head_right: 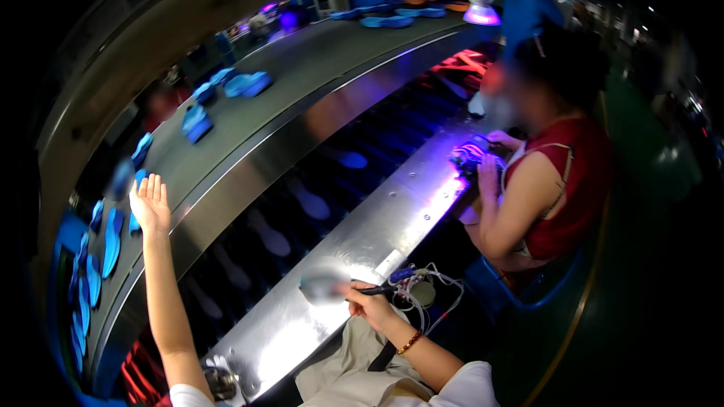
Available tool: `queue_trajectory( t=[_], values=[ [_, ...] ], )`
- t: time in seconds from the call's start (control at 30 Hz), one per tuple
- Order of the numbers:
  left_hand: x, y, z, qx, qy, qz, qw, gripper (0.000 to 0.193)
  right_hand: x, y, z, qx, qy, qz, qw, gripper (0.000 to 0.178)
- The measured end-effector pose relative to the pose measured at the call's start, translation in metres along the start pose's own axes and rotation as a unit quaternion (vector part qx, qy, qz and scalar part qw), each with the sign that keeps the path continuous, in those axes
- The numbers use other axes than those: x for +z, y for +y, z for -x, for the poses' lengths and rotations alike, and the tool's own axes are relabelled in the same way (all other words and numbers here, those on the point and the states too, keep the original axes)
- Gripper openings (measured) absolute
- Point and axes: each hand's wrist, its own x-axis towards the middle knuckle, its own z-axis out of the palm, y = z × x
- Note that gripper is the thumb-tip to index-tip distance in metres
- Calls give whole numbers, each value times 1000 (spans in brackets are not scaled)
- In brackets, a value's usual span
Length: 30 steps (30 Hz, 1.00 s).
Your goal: The person repeatedly retrieves blue shoe outsoles from a conveyor belt, applies a liquid substance to the inner surface using a brush tool, and returns the outsoles to the belt.
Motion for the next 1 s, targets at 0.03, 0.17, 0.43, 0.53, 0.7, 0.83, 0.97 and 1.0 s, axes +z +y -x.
queue_trajectory(
  t=[0.03, 0.17, 0.43, 0.53, 0.7, 0.83, 0.97, 1.0],
  values=[
    [2, -7, -15, 14, -30, -79, 996, 71, -4, 4, -4, 7, -5, -7, 1000, 22],
    [56, -44, -51, 50, -46, -475, 877, 88, -15, 10, -10, -2, 6, 15, 1000, 25],
    [53, -82, -83, 149, -99, -868, 463, 68, -29, 14, -2, 40, 82, 53, 994, 27],
    [49, -80, -98, 277, -78, -836, 468, 68, -32, 17, -7, 23, 93, 98, 991, 25],
    [39, -90, -108, 251, -155, -804, 517, 64, 0, 6, -25, -1, 2, 92, 996, 24],
    [59, -76, -76, 318, -148, -820, 452, 43, 15, 3, -29, -23, -10, 86, 996, 23],
    [68, -60, -24, 413, -205, -810, 363, 28, 2, 0, -22, -12, 17, 51, 999, 25],
    [76, -50, 2, 428, -220, -786, 388, 24, -3, 2, -22, -18, 33, 54, 998, 27]
  ],
)
